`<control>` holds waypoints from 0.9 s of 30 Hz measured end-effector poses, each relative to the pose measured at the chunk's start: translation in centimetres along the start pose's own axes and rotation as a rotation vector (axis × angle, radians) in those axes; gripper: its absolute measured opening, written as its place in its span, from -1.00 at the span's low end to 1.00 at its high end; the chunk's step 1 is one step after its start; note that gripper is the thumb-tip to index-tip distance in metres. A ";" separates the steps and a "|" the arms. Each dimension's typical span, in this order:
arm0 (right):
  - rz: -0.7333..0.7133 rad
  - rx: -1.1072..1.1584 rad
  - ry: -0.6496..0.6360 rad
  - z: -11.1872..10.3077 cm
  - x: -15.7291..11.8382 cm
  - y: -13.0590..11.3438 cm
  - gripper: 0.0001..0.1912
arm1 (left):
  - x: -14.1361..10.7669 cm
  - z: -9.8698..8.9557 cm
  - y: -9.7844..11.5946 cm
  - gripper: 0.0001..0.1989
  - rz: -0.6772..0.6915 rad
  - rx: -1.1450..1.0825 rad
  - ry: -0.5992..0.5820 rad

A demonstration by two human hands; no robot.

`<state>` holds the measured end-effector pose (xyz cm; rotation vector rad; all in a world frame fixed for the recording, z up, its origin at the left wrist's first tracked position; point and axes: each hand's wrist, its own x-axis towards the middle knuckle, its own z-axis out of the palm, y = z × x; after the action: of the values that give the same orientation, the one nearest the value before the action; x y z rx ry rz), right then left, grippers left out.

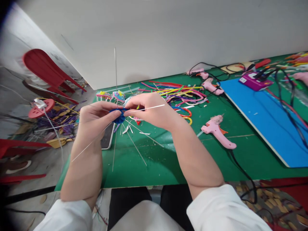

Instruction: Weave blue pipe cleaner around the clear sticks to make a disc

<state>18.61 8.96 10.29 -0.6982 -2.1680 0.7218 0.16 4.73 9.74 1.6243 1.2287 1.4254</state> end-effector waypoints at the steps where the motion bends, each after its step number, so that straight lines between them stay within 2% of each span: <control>1: -0.007 -0.012 0.003 0.0 0.0 0.0 -0.79 | 0.0 0.0 0.0 -0.90 0.012 0.024 0.022; 9: 0.005 -0.019 -0.013 0.0 -0.2 -0.6 -0.81 | -0.4 0.3 0.5 -0.93 0.091 0.216 0.125; 16: 0.102 0.158 0.030 0.5 0.0 -0.2 -0.79 | -0.7 0.5 1.1 -0.91 0.060 0.255 0.074; 20: 0.090 0.157 0.057 0.4 -0.1 -0.2 -0.83 | -0.8 0.8 1.4 -0.90 0.027 0.220 0.046; 27: 0.019 0.107 0.058 0.0 -0.1 -0.3 -0.85 | -1.0 1.2 1.4 -0.95 0.050 0.212 0.069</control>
<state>18.60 8.69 10.46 -0.6765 -2.0570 0.8116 1.65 3.44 10.40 1.7696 1.4289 1.4321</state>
